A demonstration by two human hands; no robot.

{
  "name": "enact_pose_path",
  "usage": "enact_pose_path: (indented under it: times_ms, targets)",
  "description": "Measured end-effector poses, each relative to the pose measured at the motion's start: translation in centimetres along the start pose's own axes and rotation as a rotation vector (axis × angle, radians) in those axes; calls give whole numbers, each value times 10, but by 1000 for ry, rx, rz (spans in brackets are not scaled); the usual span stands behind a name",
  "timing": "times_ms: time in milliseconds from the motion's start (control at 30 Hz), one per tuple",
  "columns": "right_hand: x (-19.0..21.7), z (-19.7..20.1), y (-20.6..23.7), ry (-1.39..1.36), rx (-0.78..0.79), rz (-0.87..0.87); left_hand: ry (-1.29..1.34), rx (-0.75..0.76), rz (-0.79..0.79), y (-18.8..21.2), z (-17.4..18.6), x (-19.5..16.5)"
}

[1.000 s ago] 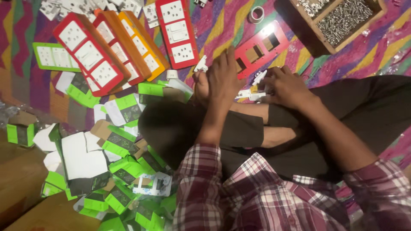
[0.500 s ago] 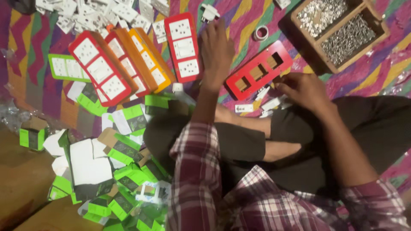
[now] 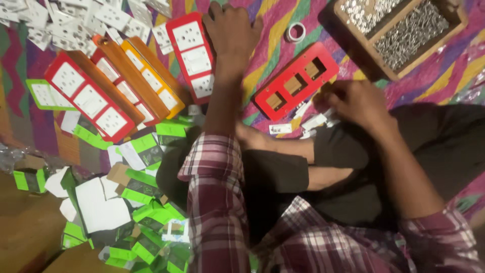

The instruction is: The person sits on the floor and assembles electrical sockets by inserting white socket modules into red plastic frames. They use a screwdriver to tighten screws securing the modules, then place the completed units aside. The person repeats this process for multiple socket units.

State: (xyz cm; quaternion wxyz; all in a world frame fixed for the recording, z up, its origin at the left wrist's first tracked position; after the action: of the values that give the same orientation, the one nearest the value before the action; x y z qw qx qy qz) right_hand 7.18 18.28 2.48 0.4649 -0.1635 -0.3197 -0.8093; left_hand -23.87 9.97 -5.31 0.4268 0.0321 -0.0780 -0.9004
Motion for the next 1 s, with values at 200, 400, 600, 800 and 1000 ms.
enact_pose_path:
  times_ms: [200,400,600,800,1000]
  targets:
    - [8,1,-5,-118,-84,-35,569,-367,9,-45,20,-12]
    - [3,5,-13,-123,-61,-140,533,-347,-127,-50,12,-33]
    - [-4,-1,-14,-594,-248,46,1293,40,97,21,39,-17]
    - [19,-45,-12,-1649,-27,-7,1491,410,397,189,35,-73]
    - [15,-67,-1,-1191,-126,-35,1451,33,308,282,20,-79]
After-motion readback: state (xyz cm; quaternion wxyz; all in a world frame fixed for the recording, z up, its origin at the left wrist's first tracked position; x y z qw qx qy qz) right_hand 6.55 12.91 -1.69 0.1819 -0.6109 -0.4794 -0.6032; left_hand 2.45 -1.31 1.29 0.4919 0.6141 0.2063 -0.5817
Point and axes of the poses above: each hand's wrist, its own y-axis away from the middle knuckle, its own z-axis out of the back of the hand, x = y × z, the point moved 2 cm from there along -y, towards the middle knuckle, and after that the axes turned 11 degrees about z, right-handed, at the moved point
